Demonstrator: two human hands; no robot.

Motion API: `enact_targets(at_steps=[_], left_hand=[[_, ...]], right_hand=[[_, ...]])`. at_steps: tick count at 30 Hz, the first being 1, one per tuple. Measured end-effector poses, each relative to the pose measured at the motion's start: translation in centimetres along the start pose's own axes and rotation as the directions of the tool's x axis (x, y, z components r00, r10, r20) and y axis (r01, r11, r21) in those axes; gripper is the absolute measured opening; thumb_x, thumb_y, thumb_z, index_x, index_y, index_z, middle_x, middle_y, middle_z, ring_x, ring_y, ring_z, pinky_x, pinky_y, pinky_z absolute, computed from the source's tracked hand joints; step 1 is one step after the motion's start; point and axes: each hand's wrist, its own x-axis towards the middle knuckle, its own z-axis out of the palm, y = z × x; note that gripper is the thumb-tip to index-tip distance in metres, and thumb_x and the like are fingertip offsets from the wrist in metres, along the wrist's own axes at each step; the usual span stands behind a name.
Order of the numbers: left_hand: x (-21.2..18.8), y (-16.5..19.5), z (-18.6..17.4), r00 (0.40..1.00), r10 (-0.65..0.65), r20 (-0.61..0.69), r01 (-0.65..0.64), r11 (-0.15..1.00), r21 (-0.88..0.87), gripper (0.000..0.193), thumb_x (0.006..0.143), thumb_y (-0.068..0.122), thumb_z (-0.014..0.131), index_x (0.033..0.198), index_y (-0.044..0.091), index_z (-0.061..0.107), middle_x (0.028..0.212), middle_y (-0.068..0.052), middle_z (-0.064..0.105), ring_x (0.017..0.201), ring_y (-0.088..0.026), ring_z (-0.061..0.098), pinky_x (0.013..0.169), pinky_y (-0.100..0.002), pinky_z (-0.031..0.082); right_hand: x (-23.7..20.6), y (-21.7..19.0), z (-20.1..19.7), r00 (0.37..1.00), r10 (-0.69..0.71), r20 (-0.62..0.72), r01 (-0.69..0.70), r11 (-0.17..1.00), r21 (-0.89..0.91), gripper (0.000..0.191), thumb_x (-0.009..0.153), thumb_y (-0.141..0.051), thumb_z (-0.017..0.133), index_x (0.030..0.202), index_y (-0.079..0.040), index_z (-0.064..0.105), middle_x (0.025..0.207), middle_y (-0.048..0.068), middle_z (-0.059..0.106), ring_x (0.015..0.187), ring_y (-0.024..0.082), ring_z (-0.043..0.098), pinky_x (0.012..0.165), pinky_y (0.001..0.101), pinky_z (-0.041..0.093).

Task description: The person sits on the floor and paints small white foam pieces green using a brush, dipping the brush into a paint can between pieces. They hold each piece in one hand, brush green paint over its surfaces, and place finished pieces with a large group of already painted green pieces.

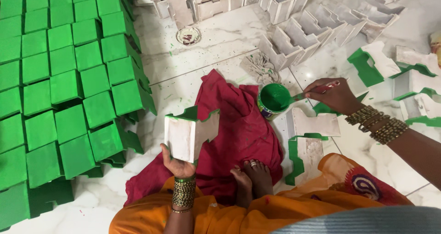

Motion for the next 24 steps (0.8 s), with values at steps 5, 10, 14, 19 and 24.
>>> enact_targets(at_steps=[5,10,14,19,24], left_hand=[[-0.2,-0.1,0.1,0.999,-0.037,0.034,0.038,0.999,-0.029,0.066,0.105,0.046,0.061,0.152,0.001,0.049,0.143,-0.013,0.062,0.127,-0.029,0.062,0.107,-0.047,0.052],[-0.1,-0.1,0.1,0.997,-0.059,0.044,0.061,0.998,-0.03,0.068,0.105,0.046,0.062,0.152,-0.001,0.048,0.144,-0.015,0.062,0.127,-0.03,0.063,0.106,-0.047,0.052],[-0.1,0.0,0.1,0.994,-0.082,0.065,0.085,0.996,-0.037,0.068,0.104,0.047,0.062,0.151,0.0,0.049,0.142,-0.015,0.062,0.126,-0.03,0.063,0.103,-0.047,0.054],[0.0,-0.1,-0.1,0.997,-0.066,-0.026,0.066,0.998,0.007,0.068,0.102,0.046,0.063,0.15,0.001,0.05,0.142,-0.012,0.063,0.125,-0.027,0.063,0.104,-0.045,0.054],[0.1,-0.2,-0.6,0.996,-0.076,-0.056,0.076,0.997,0.014,0.068,0.101,0.047,0.065,0.149,0.001,0.051,0.14,-0.012,0.064,0.123,-0.027,0.064,0.103,-0.045,0.054]], right_hand=[[-1.0,-0.6,-1.5,0.999,0.001,-0.035,-0.001,1.0,-0.015,0.014,0.085,-0.006,0.079,0.099,-0.005,0.079,0.094,0.003,0.078,0.083,0.008,0.07,0.076,0.0245,0.056],[-1.8,-1.0,-2.7,0.999,-0.042,-0.033,0.041,0.999,-0.023,0.015,0.085,-0.005,0.079,0.099,-0.005,0.078,0.095,0.004,0.078,0.084,0.009,0.069,0.077,0.0256,0.056],[-2.0,-1.5,-3.8,1.0,0.001,-0.029,-0.003,0.998,-0.063,0.013,0.086,-0.005,0.079,0.099,-0.003,0.079,0.094,0.005,0.078,0.084,0.012,0.07,0.077,0.0269,0.057],[-1.4,-1.7,-4.2,0.992,0.119,-0.046,-0.091,0.916,0.391,0.017,0.092,-0.004,0.073,0.108,0.002,0.073,0.102,0.011,0.076,0.093,0.018,0.073,0.08,0.0323,0.063],[-1.0,-0.3,-3.4,0.994,0.107,0.01,-0.096,0.84,0.533,0.029,0.087,0.001,0.074,0.114,0.006,0.068,0.106,0.014,0.074,0.095,0.02,0.073,0.08,0.0344,0.065]])
